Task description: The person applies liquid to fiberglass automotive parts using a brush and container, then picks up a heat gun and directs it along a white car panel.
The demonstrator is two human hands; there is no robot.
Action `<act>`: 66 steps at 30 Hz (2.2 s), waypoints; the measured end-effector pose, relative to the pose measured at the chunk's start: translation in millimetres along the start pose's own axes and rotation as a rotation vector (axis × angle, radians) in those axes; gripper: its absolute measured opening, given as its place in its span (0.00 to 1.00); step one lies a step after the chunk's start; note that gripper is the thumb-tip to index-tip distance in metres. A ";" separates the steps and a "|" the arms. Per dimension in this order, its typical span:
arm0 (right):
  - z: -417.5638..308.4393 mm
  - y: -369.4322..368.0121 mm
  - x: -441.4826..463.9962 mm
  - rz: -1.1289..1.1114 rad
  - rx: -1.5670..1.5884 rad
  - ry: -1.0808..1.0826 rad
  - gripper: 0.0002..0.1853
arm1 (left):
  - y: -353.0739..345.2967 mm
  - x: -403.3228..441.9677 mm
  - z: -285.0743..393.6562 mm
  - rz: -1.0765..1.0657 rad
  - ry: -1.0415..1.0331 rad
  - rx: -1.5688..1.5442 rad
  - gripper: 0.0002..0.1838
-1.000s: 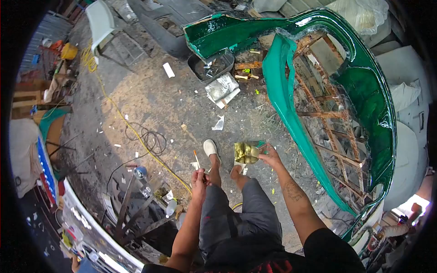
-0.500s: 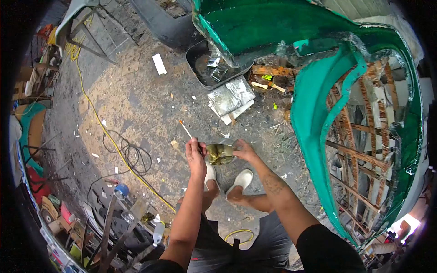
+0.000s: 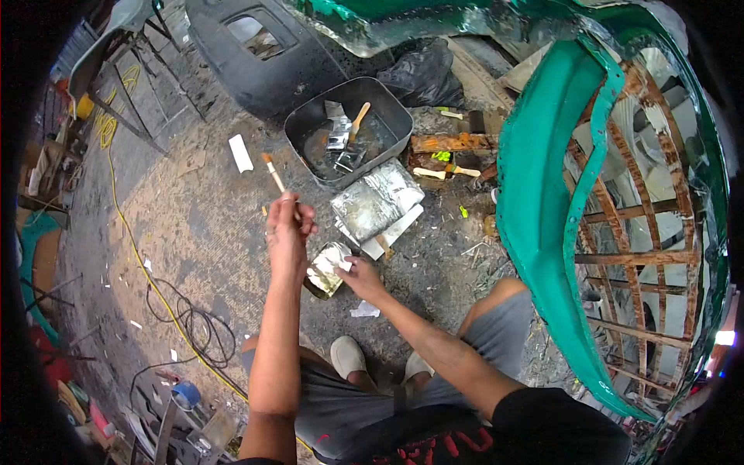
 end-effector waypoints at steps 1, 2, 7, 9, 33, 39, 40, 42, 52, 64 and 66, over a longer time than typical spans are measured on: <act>1.6 9.4 -10.2 -0.112 0.204 -0.014 0.28 | -5.7 -5.4 -5.7 -0.003 -0.006 -0.003 0.13; -3.9 28.4 -26.7 -0.142 0.466 -0.066 0.24 | -21.8 -14.5 -12.8 -0.094 -0.003 0.125 0.13; -33.7 100.8 -66.7 -0.232 0.919 -0.126 0.19 | -66.3 -70.2 -93.6 -0.473 0.109 0.258 0.14; -43.3 109.2 -75.6 -0.316 0.974 -0.117 0.18 | -78.0 -86.1 -118.6 -0.517 0.173 0.264 0.13; 10.9 192.2 -29.6 0.138 0.801 -0.024 0.15 | 21.1 -82.5 -303.7 0.134 0.429 0.292 0.10; 18.2 180.2 -20.1 0.092 0.744 0.050 0.15 | 7.1 -74.6 -335.6 0.213 0.299 0.261 0.10; 18.5 178.3 -17.9 0.075 0.715 0.050 0.13 | 9.2 -71.6 -330.0 0.211 0.151 0.396 0.09; 18.4 180.1 -18.7 0.066 0.671 0.008 0.13 | 4.0 -73.7 -303.1 0.094 -0.061 0.716 0.10; 38.5 152.9 28.2 0.113 0.309 -0.100 0.15 | 1.3 -21.9 -136.6 -0.222 -0.411 0.890 0.06; 44.7 114.9 60.9 0.014 0.340 -0.122 0.17 | 4.9 -20.9 -173.5 -0.627 -0.372 1.603 0.08; 39.1 111.8 65.5 0.010 0.321 -0.069 0.18 | 9.6 -17.3 -171.5 -0.507 -0.379 1.500 0.08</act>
Point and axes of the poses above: each hand's wrist, its own x-axis towards the middle knuckle, its own y-axis out of the back of the hand, z = x × y, the point moved 7 cm from there along x, towards the middle knuckle, and after that the axes turned 11 degrees about -y, right-handed, at the moved point
